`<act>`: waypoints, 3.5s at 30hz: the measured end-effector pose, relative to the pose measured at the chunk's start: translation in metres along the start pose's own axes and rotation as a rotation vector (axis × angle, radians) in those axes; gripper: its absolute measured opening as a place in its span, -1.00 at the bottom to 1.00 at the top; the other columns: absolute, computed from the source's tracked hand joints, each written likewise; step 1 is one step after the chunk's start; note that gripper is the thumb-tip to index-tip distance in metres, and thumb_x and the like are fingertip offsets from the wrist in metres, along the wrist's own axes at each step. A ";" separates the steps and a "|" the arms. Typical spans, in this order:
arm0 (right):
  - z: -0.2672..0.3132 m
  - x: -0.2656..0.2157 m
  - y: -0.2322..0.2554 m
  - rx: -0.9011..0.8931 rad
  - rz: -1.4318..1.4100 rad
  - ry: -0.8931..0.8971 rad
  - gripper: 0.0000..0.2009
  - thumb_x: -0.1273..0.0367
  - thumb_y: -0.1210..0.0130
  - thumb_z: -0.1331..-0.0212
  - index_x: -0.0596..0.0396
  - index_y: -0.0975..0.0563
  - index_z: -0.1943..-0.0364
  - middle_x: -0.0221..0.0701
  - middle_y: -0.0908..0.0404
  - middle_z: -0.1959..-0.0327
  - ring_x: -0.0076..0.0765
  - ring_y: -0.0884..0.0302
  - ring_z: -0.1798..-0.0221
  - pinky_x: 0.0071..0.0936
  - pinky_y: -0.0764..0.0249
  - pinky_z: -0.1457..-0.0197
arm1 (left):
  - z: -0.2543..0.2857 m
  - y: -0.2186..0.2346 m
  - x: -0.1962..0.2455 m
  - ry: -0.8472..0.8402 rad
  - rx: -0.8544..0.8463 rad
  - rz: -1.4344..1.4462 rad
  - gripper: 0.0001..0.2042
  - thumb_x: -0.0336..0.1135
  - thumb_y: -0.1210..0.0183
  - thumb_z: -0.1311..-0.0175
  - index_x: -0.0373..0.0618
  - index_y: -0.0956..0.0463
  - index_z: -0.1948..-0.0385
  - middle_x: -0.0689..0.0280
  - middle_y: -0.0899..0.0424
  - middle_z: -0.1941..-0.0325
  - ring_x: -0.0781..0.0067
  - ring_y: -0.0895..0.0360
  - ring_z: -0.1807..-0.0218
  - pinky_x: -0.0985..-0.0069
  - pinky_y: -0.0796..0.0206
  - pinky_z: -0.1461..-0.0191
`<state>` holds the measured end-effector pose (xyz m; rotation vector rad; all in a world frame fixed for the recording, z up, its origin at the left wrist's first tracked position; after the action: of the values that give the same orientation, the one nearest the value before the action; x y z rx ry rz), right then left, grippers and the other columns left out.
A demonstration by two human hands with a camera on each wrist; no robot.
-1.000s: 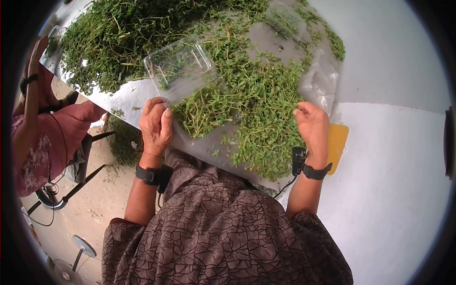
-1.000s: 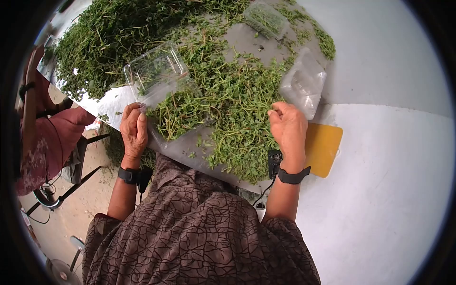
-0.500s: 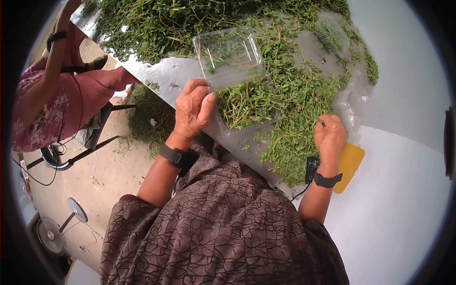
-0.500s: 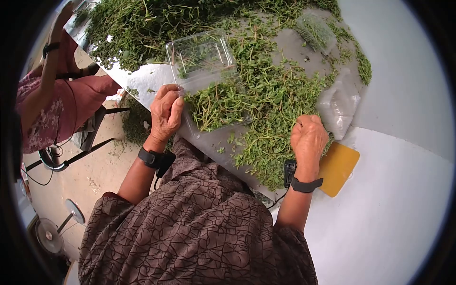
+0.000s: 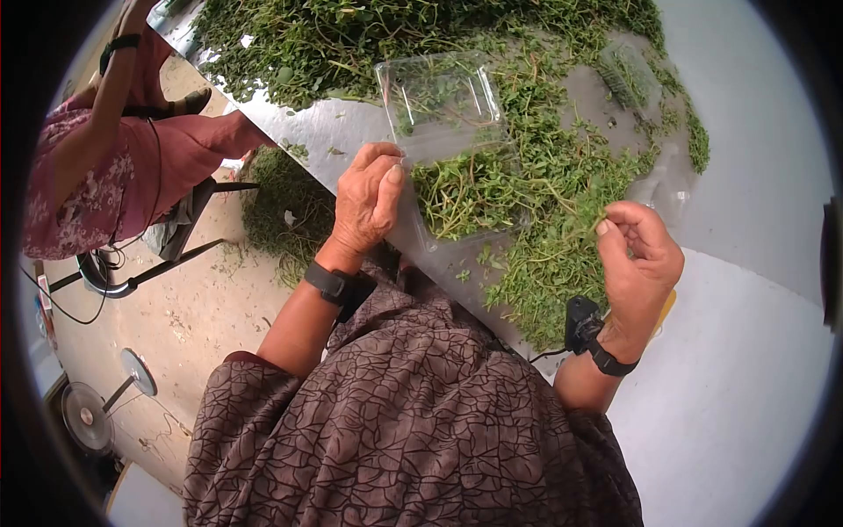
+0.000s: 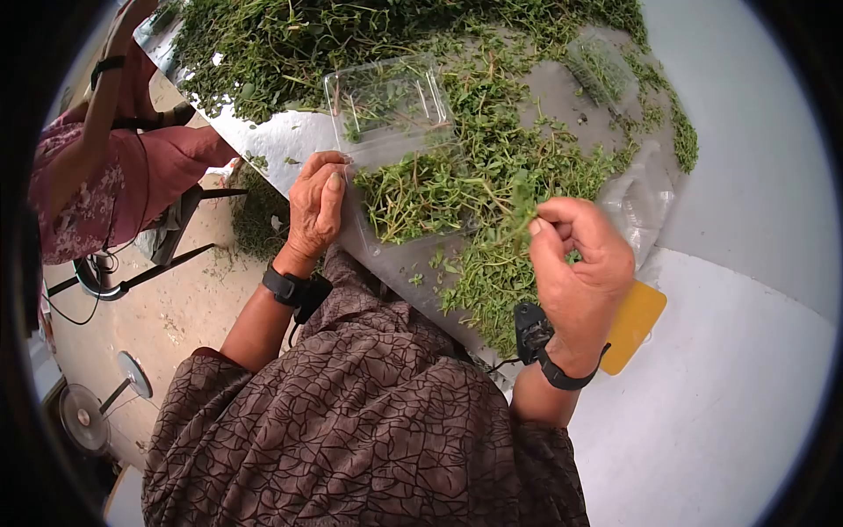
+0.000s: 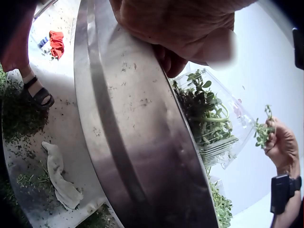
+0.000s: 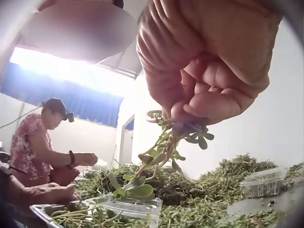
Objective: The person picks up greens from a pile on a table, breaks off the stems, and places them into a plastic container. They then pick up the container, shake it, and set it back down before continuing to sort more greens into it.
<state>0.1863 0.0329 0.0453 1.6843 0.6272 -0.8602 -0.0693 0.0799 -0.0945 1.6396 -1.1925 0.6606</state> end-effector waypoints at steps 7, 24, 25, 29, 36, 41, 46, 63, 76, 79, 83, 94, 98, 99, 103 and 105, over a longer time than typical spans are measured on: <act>-0.002 -0.016 -0.044 -0.193 0.015 0.093 -0.80 0.65 -0.18 0.05 0.20 -0.57 0.29 -0.36 -0.58 0.36 -0.62 -0.49 0.48 -0.65 -0.37 0.50 | -0.001 0.000 0.000 -0.003 -0.004 0.014 -0.72 -0.29 0.09 -0.33 -0.30 -0.45 0.50 0.05 -0.54 0.26 0.04 -0.52 0.21 0.33 -0.36 0.11; 0.015 0.092 0.016 -0.072 0.713 -0.023 -0.68 0.53 -0.22 0.18 0.14 -0.59 0.20 -0.13 -0.56 0.38 0.02 -0.54 0.32 -0.19 -0.46 0.26 | 0.000 -0.001 0.003 0.045 -0.020 -0.018 -0.70 -0.27 0.11 -0.33 -0.34 -0.46 0.46 0.01 -0.54 0.27 0.07 -0.50 0.15 0.35 -0.32 0.05; 0.016 0.097 0.017 -0.065 0.717 -0.025 -0.68 0.53 -0.22 0.18 0.14 -0.59 0.20 -0.13 -0.56 0.38 0.02 -0.54 0.32 -0.19 -0.46 0.26 | 0.000 -0.001 0.003 0.049 -0.021 -0.023 -0.70 -0.27 0.11 -0.33 -0.34 -0.45 0.47 0.01 -0.53 0.28 0.06 -0.50 0.15 0.34 -0.32 0.05; 0.014 0.095 0.014 -0.035 0.824 0.082 -0.78 0.58 -0.16 0.22 0.14 -0.60 0.36 -0.18 -0.46 0.54 0.02 -0.47 0.47 -0.20 -0.40 0.39 | 0.001 -0.002 0.001 0.036 -0.021 -0.053 -0.69 -0.26 0.11 -0.34 -0.33 -0.45 0.49 0.01 -0.53 0.29 0.06 -0.49 0.16 0.34 -0.32 0.07; 0.014 0.088 0.042 0.140 0.528 -0.129 -0.89 0.63 -0.07 0.14 0.17 -0.55 0.50 -0.28 -0.44 0.62 -0.21 -0.40 0.57 -0.43 -0.34 0.51 | 0.000 -0.002 0.001 0.026 -0.027 -0.067 -0.68 -0.25 0.11 -0.34 -0.33 -0.45 0.49 0.01 -0.53 0.29 0.05 -0.50 0.17 0.34 -0.33 0.07; 0.016 0.089 0.048 0.187 0.215 -0.393 -0.92 0.51 -0.12 0.06 0.17 -0.58 0.43 -0.24 -0.58 0.53 -0.19 -0.52 0.49 -0.39 -0.40 0.42 | 0.000 -0.002 0.001 0.025 -0.019 -0.062 -0.68 -0.25 0.10 -0.34 -0.33 -0.46 0.49 0.02 -0.54 0.33 0.06 -0.51 0.16 0.34 -0.33 0.07; 0.014 0.099 0.039 -0.029 0.781 -0.378 -0.75 0.34 -0.26 0.08 0.15 -0.60 0.30 -0.11 -0.60 0.47 0.01 -0.57 0.38 -0.21 -0.44 0.28 | 0.000 -0.001 0.002 0.026 -0.019 -0.055 -0.70 -0.27 0.08 -0.33 -0.33 -0.46 0.50 0.02 -0.53 0.33 0.07 -0.51 0.16 0.34 -0.33 0.07; 0.016 0.084 0.041 0.120 0.575 -0.208 -0.90 0.50 -0.18 0.13 0.15 -0.60 0.45 -0.25 -0.56 0.48 -0.30 -0.49 0.55 -0.39 -0.36 0.47 | 0.001 -0.001 -0.001 -0.015 -0.006 -0.067 -0.75 -0.29 -0.02 -0.27 -0.32 -0.47 0.47 0.04 -0.55 0.28 0.10 -0.51 0.21 0.37 -0.35 0.10; 0.005 -0.014 -0.039 -0.186 0.217 0.195 -0.73 0.55 -0.28 0.15 0.13 -0.60 0.26 -0.31 -0.63 0.29 -0.38 -0.59 0.47 -0.51 -0.46 0.46 | 0.000 0.000 0.002 -0.008 -0.016 -0.019 -0.73 -0.31 0.05 -0.31 -0.31 -0.46 0.52 0.04 -0.54 0.32 0.08 -0.52 0.20 0.33 -0.36 0.12; 0.004 -0.001 -0.037 -0.138 0.180 0.113 -0.70 0.53 -0.28 0.12 0.13 -0.59 0.20 -0.26 -0.62 0.25 -0.37 -0.60 0.45 -0.51 -0.48 0.44 | 0.000 0.000 0.000 0.005 -0.011 -0.002 -0.74 -0.31 0.05 -0.32 -0.30 -0.45 0.52 0.04 -0.53 0.32 0.07 -0.51 0.19 0.33 -0.35 0.11; 0.003 0.034 -0.012 -0.043 0.394 -0.001 -0.72 0.52 -0.23 0.06 0.16 -0.59 0.16 -0.22 -0.61 0.21 -0.32 -0.62 0.42 -0.47 -0.49 0.41 | 0.001 -0.001 0.001 0.023 -0.043 0.016 -0.69 -0.27 0.14 -0.37 -0.36 -0.43 0.45 0.03 -0.52 0.26 0.11 -0.49 0.18 0.39 -0.30 0.05; 0.013 0.096 -0.002 -0.076 0.871 0.015 -0.88 0.46 -0.23 0.17 0.12 -0.59 0.46 -0.16 -0.50 0.54 -0.02 -0.51 0.44 -0.20 -0.41 0.37 | 0.001 -0.001 0.000 0.038 -0.014 -0.016 -0.73 -0.31 0.07 -0.30 -0.33 -0.44 0.50 0.00 -0.53 0.30 0.07 -0.51 0.20 0.37 -0.34 0.10; 0.012 0.097 0.005 -0.007 0.779 -0.016 -0.95 0.53 -0.14 0.21 0.09 -0.51 0.61 -0.20 -0.43 0.61 -0.05 -0.45 0.50 -0.20 -0.35 0.46 | 0.001 -0.001 0.002 0.041 -0.018 -0.029 -0.73 -0.30 0.07 -0.30 -0.33 -0.44 0.51 0.01 -0.53 0.30 0.07 -0.50 0.20 0.36 -0.33 0.10; 0.012 0.096 0.006 -0.004 0.781 -0.016 -0.95 0.53 -0.14 0.21 0.09 -0.51 0.61 -0.20 -0.43 0.61 -0.05 -0.45 0.50 -0.20 -0.35 0.46 | 0.001 -0.001 0.002 0.037 -0.017 -0.031 -0.73 -0.30 0.07 -0.31 -0.33 -0.44 0.51 0.01 -0.53 0.30 0.07 -0.50 0.20 0.36 -0.33 0.10; 0.009 0.084 0.011 0.072 0.602 -0.049 -0.96 0.50 -0.16 0.17 0.11 -0.53 0.59 -0.22 -0.47 0.59 -0.04 -0.47 0.48 -0.20 -0.39 0.40 | 0.002 -0.002 -0.001 0.030 -0.012 -0.036 -0.72 -0.29 0.07 -0.31 -0.32 -0.44 0.51 0.01 -0.53 0.30 0.07 -0.50 0.20 0.36 -0.33 0.10; 0.010 0.083 0.005 0.055 0.569 -0.044 -0.96 0.49 -0.16 0.15 0.13 -0.53 0.58 -0.21 -0.47 0.59 -0.03 -0.48 0.47 -0.20 -0.40 0.38 | 0.002 -0.002 0.000 0.030 -0.011 -0.036 -0.71 -0.28 0.07 -0.32 -0.32 -0.44 0.52 0.01 -0.53 0.30 0.07 -0.51 0.20 0.35 -0.34 0.11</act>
<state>0.2374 0.0203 -0.0192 1.7587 0.0754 -0.5031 -0.0675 0.0783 -0.0958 1.6330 -1.1410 0.6533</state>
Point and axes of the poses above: each hand's wrist, its own z-axis away from the middle knuckle, its own y-axis out of the back of the hand, x = y × z, the point moved 6 cm from there along -z, towards the middle knuckle
